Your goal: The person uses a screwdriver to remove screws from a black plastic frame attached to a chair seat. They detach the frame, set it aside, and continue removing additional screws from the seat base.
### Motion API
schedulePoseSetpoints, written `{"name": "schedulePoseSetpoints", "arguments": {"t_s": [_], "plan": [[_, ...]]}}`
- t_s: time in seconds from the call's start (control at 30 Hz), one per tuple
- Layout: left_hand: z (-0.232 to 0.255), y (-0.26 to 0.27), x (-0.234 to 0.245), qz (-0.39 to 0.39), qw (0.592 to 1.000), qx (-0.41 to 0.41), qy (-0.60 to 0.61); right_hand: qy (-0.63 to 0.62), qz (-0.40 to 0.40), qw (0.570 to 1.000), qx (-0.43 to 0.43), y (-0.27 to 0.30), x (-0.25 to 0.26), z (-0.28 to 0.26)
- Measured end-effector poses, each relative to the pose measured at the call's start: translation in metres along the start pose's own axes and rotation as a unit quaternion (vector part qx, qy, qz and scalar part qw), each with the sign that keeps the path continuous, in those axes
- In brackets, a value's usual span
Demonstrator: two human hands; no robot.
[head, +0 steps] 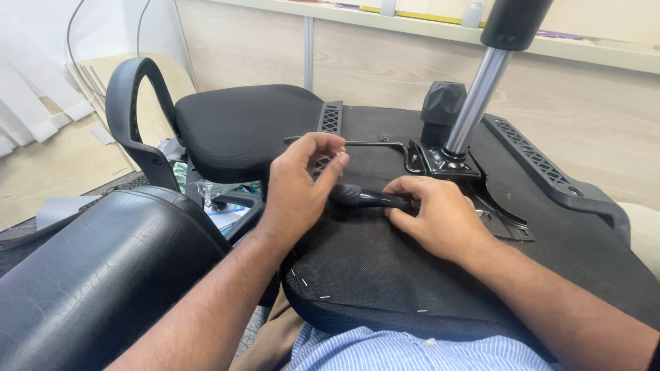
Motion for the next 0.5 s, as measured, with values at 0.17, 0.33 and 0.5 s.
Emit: {"name": "schedulePoseSetpoints", "arguments": {"t_s": [0.17, 0.33, 0.5], "plan": [[0.018, -0.003, -0.016, -0.088, 0.996, -0.026, 0.014, 0.022, 0.000, 1.000, -0.015, 0.016, 0.011, 0.002], [0.031, -0.003, -0.037, -0.162, 0.984, -0.001, 0.078, 0.039, 0.033, 0.998, 0.030, 0.030, 0.019, 0.010], [0.040, -0.001, -0.052, -0.218, 0.970, 0.003, 0.106, 0.026, 0.045, 0.999, -0.008, 0.041, 0.030, 0.022]]}}
Point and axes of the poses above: each hand's wrist, its own y-axis away from the middle knuckle, its own x-axis out of the back of the hand, z = x × y, the point moved 2 cm from there along -y, towards the middle knuckle, and after that the axes turned 10 degrees about -x, right-handed, at the moved point
